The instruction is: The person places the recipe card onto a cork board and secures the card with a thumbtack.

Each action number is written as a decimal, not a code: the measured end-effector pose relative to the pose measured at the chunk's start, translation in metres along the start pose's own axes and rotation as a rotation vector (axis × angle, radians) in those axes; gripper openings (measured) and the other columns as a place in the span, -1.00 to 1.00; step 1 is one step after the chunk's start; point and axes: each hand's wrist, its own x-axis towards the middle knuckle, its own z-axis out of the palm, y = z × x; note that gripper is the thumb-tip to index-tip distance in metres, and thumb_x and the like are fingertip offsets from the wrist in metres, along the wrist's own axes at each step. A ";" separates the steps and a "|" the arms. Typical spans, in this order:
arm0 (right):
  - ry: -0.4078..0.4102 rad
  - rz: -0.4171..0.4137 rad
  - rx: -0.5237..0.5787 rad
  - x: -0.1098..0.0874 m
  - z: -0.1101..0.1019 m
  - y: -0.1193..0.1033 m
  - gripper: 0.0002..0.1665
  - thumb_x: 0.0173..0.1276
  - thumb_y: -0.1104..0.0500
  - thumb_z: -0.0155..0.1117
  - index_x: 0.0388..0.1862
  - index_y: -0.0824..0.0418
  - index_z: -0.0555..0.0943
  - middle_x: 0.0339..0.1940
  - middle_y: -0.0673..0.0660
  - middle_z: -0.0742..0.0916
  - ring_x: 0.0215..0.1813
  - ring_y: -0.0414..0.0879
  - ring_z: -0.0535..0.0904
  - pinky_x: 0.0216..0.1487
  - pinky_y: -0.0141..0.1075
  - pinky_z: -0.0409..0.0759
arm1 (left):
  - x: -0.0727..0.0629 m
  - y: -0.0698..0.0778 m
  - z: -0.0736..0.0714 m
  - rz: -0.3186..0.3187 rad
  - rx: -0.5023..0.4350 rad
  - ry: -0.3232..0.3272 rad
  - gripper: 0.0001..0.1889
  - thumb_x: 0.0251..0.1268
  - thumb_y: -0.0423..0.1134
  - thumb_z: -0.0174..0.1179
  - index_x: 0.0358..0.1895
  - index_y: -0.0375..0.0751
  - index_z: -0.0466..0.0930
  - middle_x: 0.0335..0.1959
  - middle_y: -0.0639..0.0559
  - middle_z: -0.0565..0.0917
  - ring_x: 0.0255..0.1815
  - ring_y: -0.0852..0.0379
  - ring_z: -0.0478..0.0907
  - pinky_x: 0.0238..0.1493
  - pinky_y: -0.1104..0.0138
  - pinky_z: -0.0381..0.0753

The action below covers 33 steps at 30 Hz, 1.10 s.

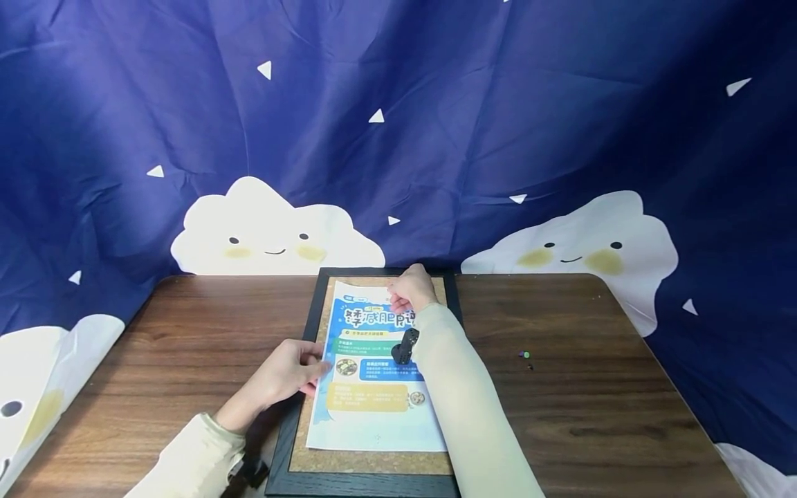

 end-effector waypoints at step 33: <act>-0.231 -0.317 -0.166 -0.045 -0.050 0.042 -0.64 0.69 0.21 0.18 0.20 0.51 0.61 -0.26 0.30 0.82 -0.30 -0.05 0.80 -0.15 -0.20 0.87 | -0.003 0.001 0.001 0.016 0.032 -0.004 -0.67 0.45 -0.46 0.33 0.20 -0.52 0.65 -0.42 -0.06 0.75 -0.48 0.11 0.77 -0.42 0.30 0.83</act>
